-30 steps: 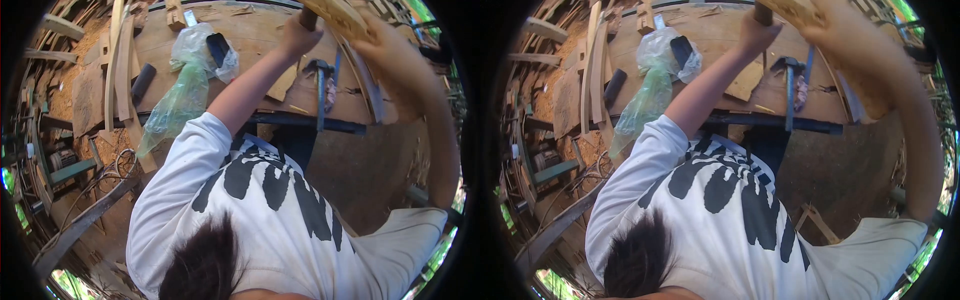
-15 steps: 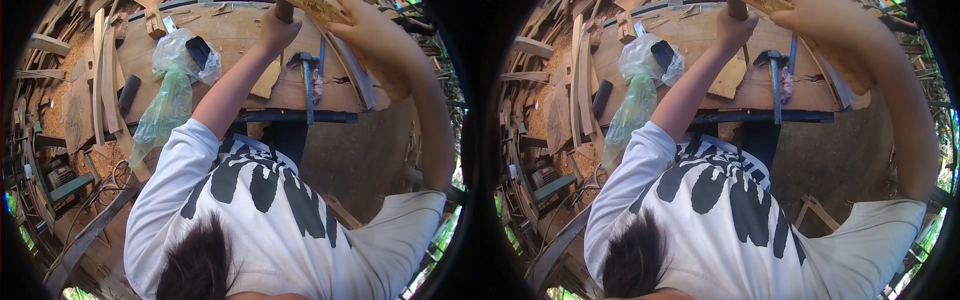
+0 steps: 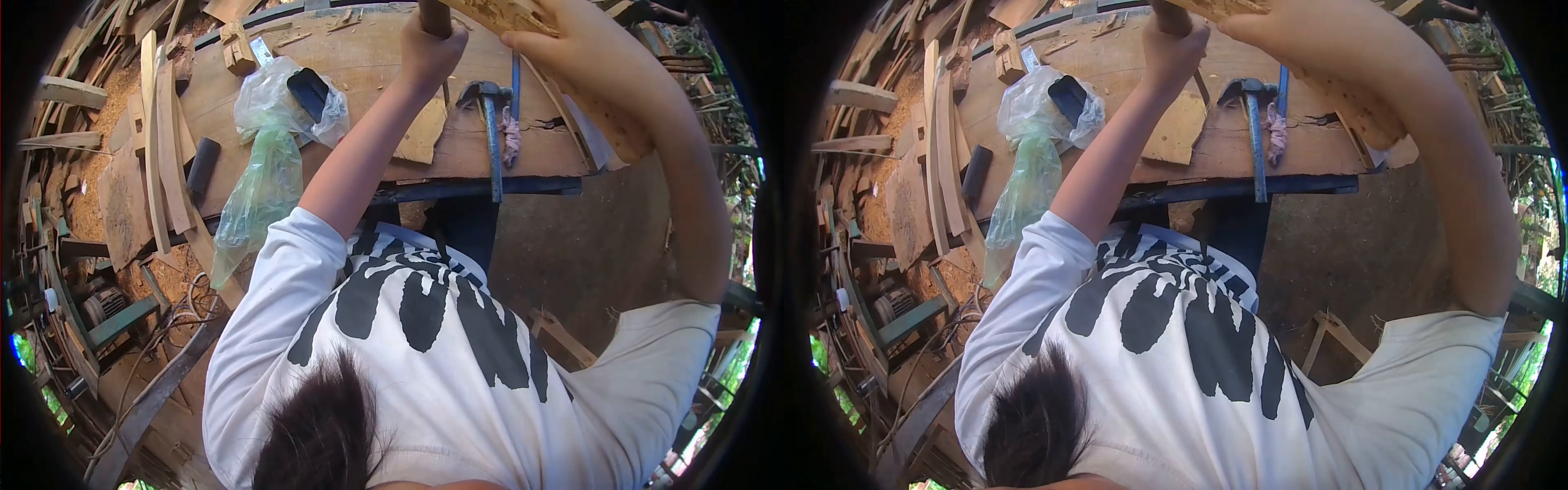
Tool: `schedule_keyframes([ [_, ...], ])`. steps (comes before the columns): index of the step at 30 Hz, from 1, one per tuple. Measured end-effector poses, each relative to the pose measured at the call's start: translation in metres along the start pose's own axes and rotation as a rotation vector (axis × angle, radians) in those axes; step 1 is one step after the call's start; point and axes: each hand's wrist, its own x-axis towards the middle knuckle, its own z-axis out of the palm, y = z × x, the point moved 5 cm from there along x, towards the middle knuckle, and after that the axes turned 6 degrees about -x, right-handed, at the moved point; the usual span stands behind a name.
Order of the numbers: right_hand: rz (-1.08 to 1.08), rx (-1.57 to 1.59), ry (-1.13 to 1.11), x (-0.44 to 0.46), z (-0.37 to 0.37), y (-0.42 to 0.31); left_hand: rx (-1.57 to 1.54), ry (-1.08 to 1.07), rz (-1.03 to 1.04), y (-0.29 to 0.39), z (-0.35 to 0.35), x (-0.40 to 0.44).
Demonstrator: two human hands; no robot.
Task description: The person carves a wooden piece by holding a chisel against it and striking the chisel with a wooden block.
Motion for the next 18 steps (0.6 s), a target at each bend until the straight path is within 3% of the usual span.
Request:
schedule_keyframes([
  [2,-0.016,0.135,0.03,-0.005,0.005,0.006,-0.157,0.23,0.174,0.011,-0.009,-0.011],
  [3,-0.059,0.165,0.215,-0.009,0.008,0.014,0.064,0.257,0.302,0.023,-0.02,-0.02],
  [5,-0.103,0.197,0.402,-0.022,0.016,0.03,0.025,0.276,0.229,0.034,-0.029,-0.045],
  [7,0.138,0.646,0.478,-0.046,0.03,0.059,-0.008,0.298,0.15,0.039,-0.043,-0.067],
  [10,0.332,0.95,0.579,-0.083,0.05,0.09,0.218,0.17,0.368,0.067,-0.062,-0.097],
  [12,0.371,1.093,0.641,-0.101,0.069,0.102,0.455,-0.133,0.368,0.093,-0.059,-0.104],
  [14,0.426,1.215,0.691,-0.114,0.09,0.105,0.411,-0.181,0.34,0.096,-0.06,-0.102],
  [16,0.454,1.25,0.679,-0.123,0.108,0.102,0.296,-0.477,0.449,0.096,-0.041,-0.1],
  [17,0.481,1.293,0.675,-0.128,0.119,0.102,0.308,-0.456,0.44,0.097,-0.035,-0.1],
  [18,0.511,1.335,0.672,-0.133,0.13,0.102,0.154,-0.59,0.269,0.091,-0.021,-0.1],
])
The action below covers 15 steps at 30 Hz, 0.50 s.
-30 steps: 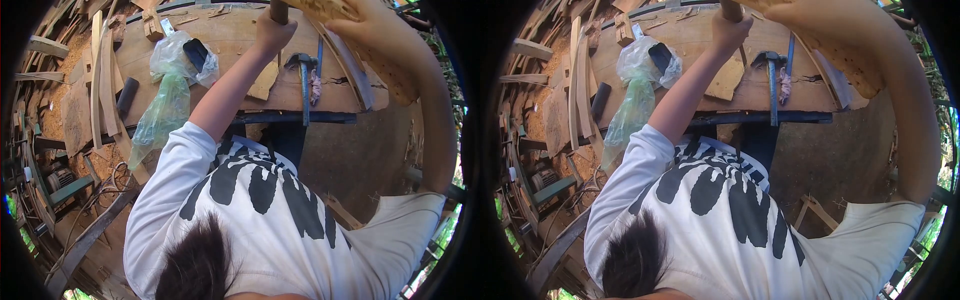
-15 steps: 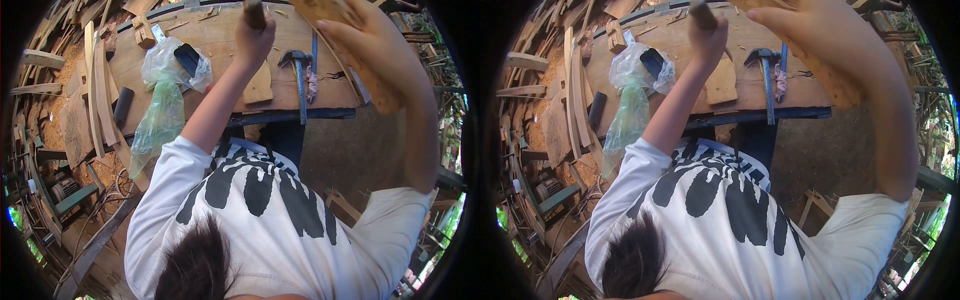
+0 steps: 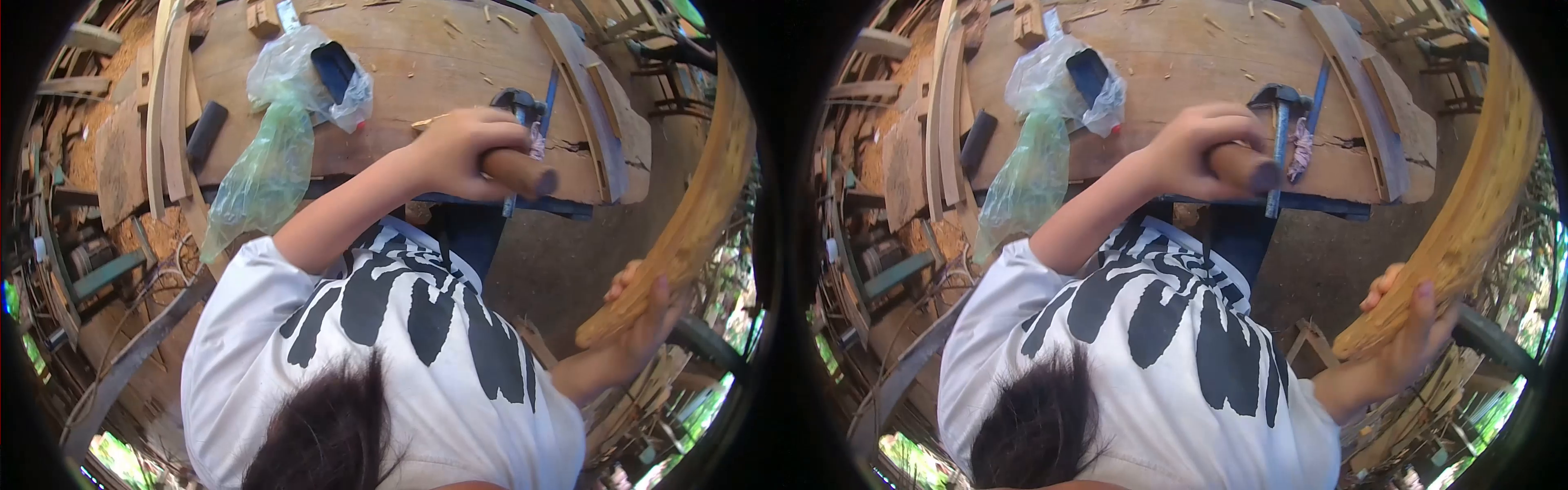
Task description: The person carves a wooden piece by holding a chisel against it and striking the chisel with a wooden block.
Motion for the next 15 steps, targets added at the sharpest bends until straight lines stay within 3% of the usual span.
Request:
schedule_keyframes([
  [1,-0.001,-0.007,-0.02,-0.006,-0.003,0.01,-0.214,-0.113,-0.102,-0.004,0.011,0.005],
  [2,0.047,0.048,-0.045,-0.012,-0.006,0.023,-0.212,-0.097,-0.111,-0.003,0.012,0.009],
  [4,0.099,0.093,-0.081,-0.024,-0.012,0.043,-0.167,-0.517,-0.298,-0.007,0.034,0.006],
  [6,0.166,0.139,-0.07,-0.035,-0.018,0.059,-0.173,-0.532,-0.346,-0.004,0.045,0.001],
  [9,0.243,0.15,-0.036,-0.044,-0.026,0.076,-0.084,-0.118,-0.493,-0.017,0.043,-0.008],
  [10,0.247,0.142,-0.044,-0.046,-0.026,0.079,-0.088,-0.109,-0.501,-0.019,0.045,-0.009],
  [12,0.255,0.124,-0.065,-0.053,-0.022,0.079,0.034,0.144,-0.455,-0.022,0.036,-0.01],
  [15,0.218,0.123,-0.104,-0.056,-0.018,0.074,0.11,0.23,-0.464,-0.029,0.036,-0.008],
])
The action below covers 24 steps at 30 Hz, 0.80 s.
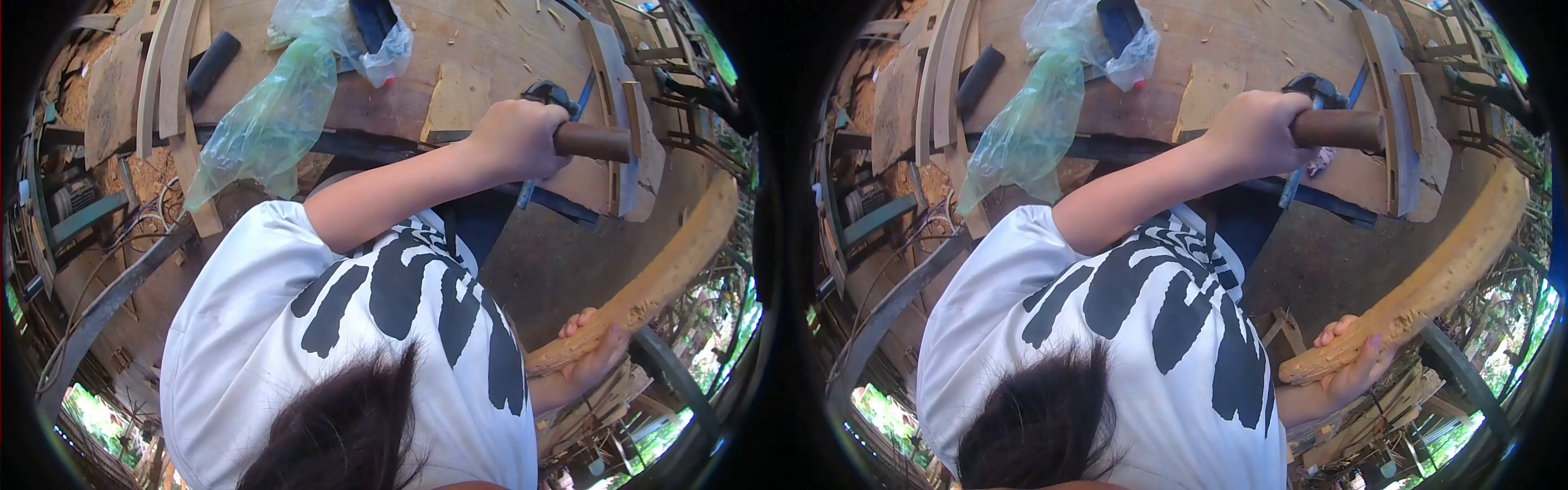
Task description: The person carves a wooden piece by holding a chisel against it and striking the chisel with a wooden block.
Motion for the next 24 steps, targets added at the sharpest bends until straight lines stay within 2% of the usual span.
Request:
schedule_keyframes([
  [1,0.003,-0.008,-0.01,-0.001,0.001,-0.003,0.04,0.04,0.005,-0.002,0.001,0.002],
  [3,-0.123,0.045,-0.081,-0.004,0.004,-0.015,0.062,0.035,-0.011,-0.005,0.004,0.007],
  [5,-0.103,0.07,-0.048,0.002,0.007,-0.014,0.087,0.024,-0.02,-0.007,0.005,0.014],
  [7,-0.056,-0.073,0.019,0.007,0.034,-0.022,0.076,0.04,-0.034,-0.009,0.004,0.018],
  [8,0.005,-0.229,-0.011,0.008,0.04,-0.024,0.073,0.043,-0.034,-0.011,0.005,0.018],
  [11,-0.005,-0.311,-0.129,0.021,0.036,-0.035,0.079,0.086,0.012,-0.013,0.003,0.02],
  [12,-0.059,-0.208,-0.103,0.027,0.029,-0.041,0.074,0.055,0.0,-0.012,0.002,0.02],
  [13,-0.059,0.027,0.062,0.023,0.032,-0.047,0.068,0.02,-0.014,-0.011,0.003,0.017],
  [15,-0.096,-0.181,0.002,0.038,0.026,-0.038,0.072,-0.008,-0.031,-0.01,0.004,0.015],
  [16,-0.1,-0.181,-0.002,0.034,0.024,-0.041,0.076,-0.04,-0.041,-0.01,0.005,0.016],
  [18,0.126,-0.531,-0.149,0.021,0.034,-0.039,0.1,-0.046,-0.027,-0.013,0.006,0.017],
  [19,0.127,-0.539,-0.145,0.02,0.031,-0.04,0.122,-0.06,-0.018,-0.014,0.008,0.015],
  [21,0.016,-0.088,0.064,0.024,0.013,-0.046,0.102,-0.055,-0.016,-0.016,0.011,0.014],
  [22,0.013,-0.315,0.138,0.031,0.007,-0.037,0.099,-0.052,-0.007,-0.016,0.011,0.015],
  [23,0.002,-0.317,0.138,0.029,0.005,-0.039,0.096,-0.044,-0.001,-0.016,0.01,0.014],
  [24,0.108,-0.393,-0.006,0.023,0.016,-0.034,0.112,-0.053,-0.007,-0.017,0.01,0.013],
])
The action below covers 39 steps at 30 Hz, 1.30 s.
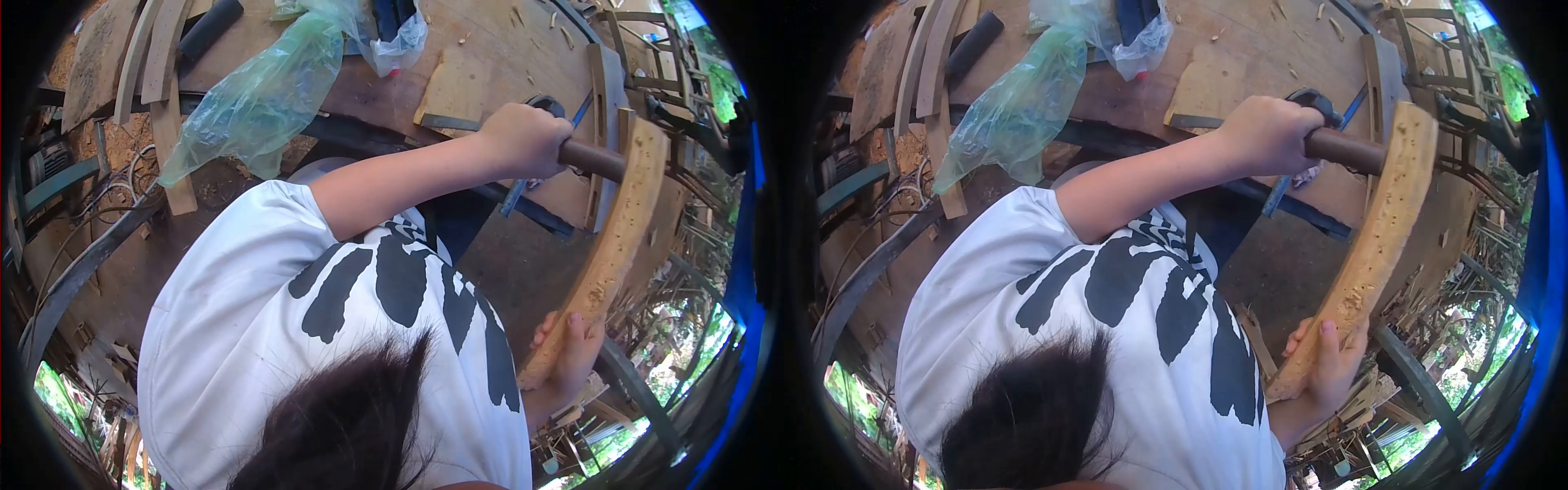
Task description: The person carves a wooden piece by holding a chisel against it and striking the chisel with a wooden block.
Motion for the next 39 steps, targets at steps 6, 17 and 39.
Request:
schedule_keyframes([
  [6,0.013,0.081,-0.039,-0.001,0.009,0.012,0.016,0.014,0.02,-0.005,0.001,-0.001],
  [17,0.097,0.05,-0.139,-0.014,0.01,0.009,-0.041,0.113,0.075,-0.003,-0.012,-0.004],
  [39,-0.166,0.263,-0.006,-0.02,0.016,-0.016,-0.036,0.239,0.208,-0.002,-0.023,-0.017],
])
